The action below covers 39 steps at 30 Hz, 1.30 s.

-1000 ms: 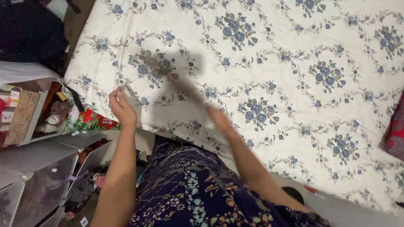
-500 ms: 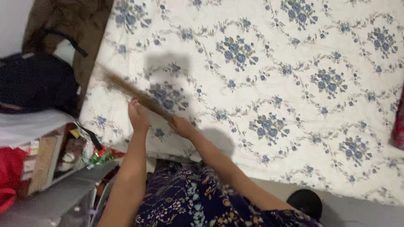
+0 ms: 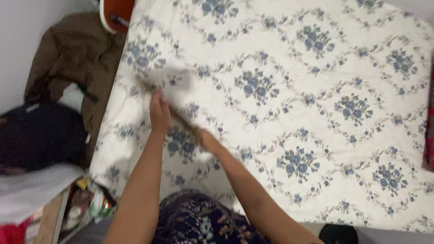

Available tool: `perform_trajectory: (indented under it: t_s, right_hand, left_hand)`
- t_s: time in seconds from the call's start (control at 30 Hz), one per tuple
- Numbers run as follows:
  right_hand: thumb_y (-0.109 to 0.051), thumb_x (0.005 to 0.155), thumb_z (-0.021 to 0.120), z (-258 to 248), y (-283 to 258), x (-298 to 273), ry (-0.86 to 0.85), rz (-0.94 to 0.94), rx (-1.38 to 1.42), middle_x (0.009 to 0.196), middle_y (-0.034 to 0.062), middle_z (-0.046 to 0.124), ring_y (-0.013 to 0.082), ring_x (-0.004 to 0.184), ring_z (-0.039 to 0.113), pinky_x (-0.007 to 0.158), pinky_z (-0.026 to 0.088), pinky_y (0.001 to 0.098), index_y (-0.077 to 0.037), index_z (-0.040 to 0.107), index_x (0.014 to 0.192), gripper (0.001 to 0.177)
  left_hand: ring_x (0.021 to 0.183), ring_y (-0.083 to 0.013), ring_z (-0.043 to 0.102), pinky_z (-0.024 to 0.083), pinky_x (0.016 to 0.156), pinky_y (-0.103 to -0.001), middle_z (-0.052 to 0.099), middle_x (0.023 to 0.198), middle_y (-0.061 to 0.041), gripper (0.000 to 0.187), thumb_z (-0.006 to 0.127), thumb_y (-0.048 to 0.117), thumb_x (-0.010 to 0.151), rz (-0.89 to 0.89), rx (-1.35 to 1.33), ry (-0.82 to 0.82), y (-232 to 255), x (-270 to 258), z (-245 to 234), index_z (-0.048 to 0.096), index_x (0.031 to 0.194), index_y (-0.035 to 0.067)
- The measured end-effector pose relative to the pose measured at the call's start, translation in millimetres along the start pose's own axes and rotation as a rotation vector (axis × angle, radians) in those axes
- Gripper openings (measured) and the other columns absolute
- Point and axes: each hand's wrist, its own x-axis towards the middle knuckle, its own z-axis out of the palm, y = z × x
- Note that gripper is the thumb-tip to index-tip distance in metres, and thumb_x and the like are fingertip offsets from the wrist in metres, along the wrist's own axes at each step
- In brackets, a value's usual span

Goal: The person smooths a floral-patterned bedsheet, folds a pillow, and sweeps the bed surface with a traditional straw broom. They then move stuffed toys and a bag from the bed to the floor.

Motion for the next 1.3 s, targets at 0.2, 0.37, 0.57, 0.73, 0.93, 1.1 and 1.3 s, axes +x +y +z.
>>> perform_trajectory:
  t_s: [0.2, 0.37, 0.57, 0.73, 0.93, 1.1, 1.3]
  right_hand:
    - [-0.019, 0.096, 0.05, -166.7, 53.9, 22.7, 0.675, 0.001, 0.001, 0.103, 0.0179, 0.068, 0.0311, 0.08, 0.067, 0.066, 0.055, 0.0413, 0.0, 0.044, 0.141, 0.049]
    - [-0.023, 0.1, 0.052, -288.6, 106.3, 66.7, 1.556, 0.35, -0.069, 0.092, 0.0236, 0.071, 0.038, 0.074, 0.068, 0.063, 0.053, 0.0461, 0.004, 0.055, 0.129, 0.04]
    - [-0.016, 0.1, 0.047, -217.0, 23.7, 155.5, 0.382, -0.109, 0.062, 0.115, 0.0202, 0.066, 0.0303, 0.101, 0.063, 0.084, 0.049, 0.041, 0.004, 0.063, 0.124, 0.035]
    - [-0.022, 0.108, 0.041, -294.1, 24.2, 185.9, 0.594, -0.044, -0.202, 0.127, 0.0207, 0.072, 0.0297, 0.11, 0.07, 0.097, 0.052, 0.0365, -0.006, 0.064, 0.137, 0.041]
    - [-0.019, 0.1, 0.049, -398.0, 65.4, 298.9, 1.355, 0.162, 0.016, 0.081, 0.0214, 0.067, 0.0242, 0.063, 0.059, 0.058, 0.049, 0.0412, 0.0, 0.055, 0.135, 0.04]
    - [-0.017, 0.098, 0.053, -300.7, -54.1, 413.9, 0.284, -0.173, -0.224, 0.12, 0.0277, 0.071, 0.0312, 0.102, 0.072, 0.093, 0.058, 0.0382, -0.001, 0.058, 0.144, 0.049]
    - [-0.014, 0.097, 0.049, -309.9, -83.3, 440.7, 0.612, -0.331, -0.534, 0.102, 0.0231, 0.075, 0.04, 0.087, 0.071, 0.072, 0.056, 0.0491, -0.003, 0.068, 0.123, 0.034]
  left_hand:
    - [0.133, -0.0421, 0.053, 0.04, 0.114, -0.05, 0.06, 0.14, -0.021, 0.042, 0.048, 0.024, 0.11, 0.151, 0.069, 0.094, 23.2, 81.7, 51.6, 0.054, 0.14, -0.004]
    - [0.134, -0.0425, 0.05, 0.038, 0.114, -0.048, 0.055, 0.143, -0.027, 0.036, 0.054, 0.013, 0.104, 0.237, 0.096, 0.011, 3.5, 140.9, 112.4, 0.053, 0.136, -0.004]
    - [0.142, -0.0401, 0.045, 0.035, 0.123, -0.048, 0.05, 0.149, -0.023, 0.064, 0.045, -0.002, 0.086, 0.027, 0.192, 0.01, -36.0, 204.1, 172.3, 0.042, 0.15, -0.006]
    - [0.155, -0.0403, 0.034, 0.03, 0.13, -0.05, 0.035, 0.167, -0.023, 0.057, 0.045, 0.029, 0.11, 0.129, 0.19, 0.069, -27.6, 246.1, 177.0, 0.036, 0.157, -0.003]
    - [0.156, -0.0443, -0.004, 0.01, 0.124, -0.059, -0.003, 0.17, -0.018, 0.133, 0.083, 0.066, 0.071, -0.216, 0.832, -0.668, -34.2, 257.5, 185.1, 0.009, 0.161, 0.001]
    - [0.157, -0.0429, -0.004, 0.009, 0.124, -0.058, -0.002, 0.172, -0.016, 0.14, 0.091, 0.058, 0.064, -0.177, 0.87, -0.634, -41.7, 247.3, 190.3, 0.009, 0.162, 0.002]
    - [0.158, -0.0403, -0.004, 0.008, 0.127, -0.055, -0.001, 0.172, -0.015, 0.135, 0.09, 0.056, 0.066, -0.166, 0.72, -0.643, -47.5, 251.1, 176.6, 0.011, 0.162, 0.005]
